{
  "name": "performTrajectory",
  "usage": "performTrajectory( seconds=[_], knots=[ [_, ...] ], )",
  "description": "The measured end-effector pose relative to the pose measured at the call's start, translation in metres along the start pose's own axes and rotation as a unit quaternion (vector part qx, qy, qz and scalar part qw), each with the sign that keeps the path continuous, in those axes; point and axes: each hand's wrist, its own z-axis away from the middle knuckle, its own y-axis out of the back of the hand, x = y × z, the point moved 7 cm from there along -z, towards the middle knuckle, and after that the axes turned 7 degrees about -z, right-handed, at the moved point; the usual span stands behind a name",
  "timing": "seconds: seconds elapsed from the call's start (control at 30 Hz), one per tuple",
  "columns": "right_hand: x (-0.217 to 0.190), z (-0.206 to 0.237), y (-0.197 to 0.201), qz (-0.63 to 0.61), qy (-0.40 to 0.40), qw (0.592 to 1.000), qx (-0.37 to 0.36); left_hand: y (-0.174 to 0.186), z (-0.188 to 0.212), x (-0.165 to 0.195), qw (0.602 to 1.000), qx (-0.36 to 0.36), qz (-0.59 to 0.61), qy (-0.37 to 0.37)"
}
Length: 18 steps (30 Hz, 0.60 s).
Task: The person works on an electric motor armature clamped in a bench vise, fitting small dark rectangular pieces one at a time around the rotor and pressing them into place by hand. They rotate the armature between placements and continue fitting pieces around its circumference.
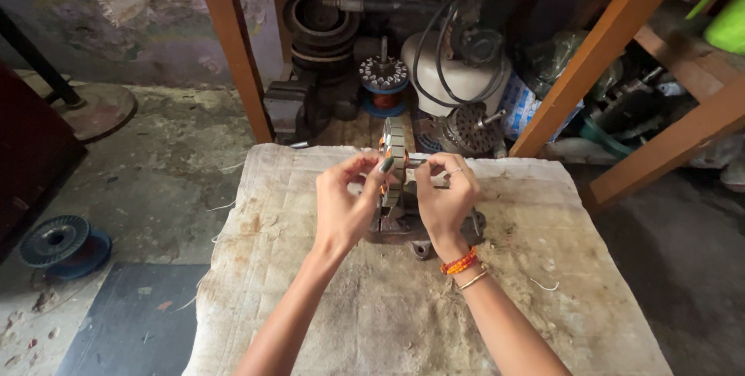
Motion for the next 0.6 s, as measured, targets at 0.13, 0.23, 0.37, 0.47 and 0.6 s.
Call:
performTrajectory(
  seconds=[0.13, 0.23, 0.37, 0.47, 0.6],
  knots=[
    [0.002, 0.004, 0.001, 0.001, 0.016, 1.000, -0.010, -0.001, 0.007, -0.005, 0.999, -0.052, -0.001, -0.012],
    [0.017, 0.006, -0.001, -0.015, -0.041, 0.999, -0.008, -0.001, -0.001, -0.013, 0.998, -0.054, 0.006, -0.004],
    [0.037, 0.003, -0.009, -0.046, -0.122, 0.991, -0.009, -0.007, -0.030, -0.026, 0.990, -0.045, 0.134, 0.004],
    [0.044, -0.001, -0.012, -0.056, -0.148, 0.987, -0.018, -0.006, -0.043, -0.038, 0.982, -0.021, 0.187, 0.003],
    [0.044, -0.004, -0.014, -0.051, -0.149, 0.987, -0.041, -0.005, -0.042, -0.062, 0.977, 0.002, 0.208, 0.054]
  ],
)
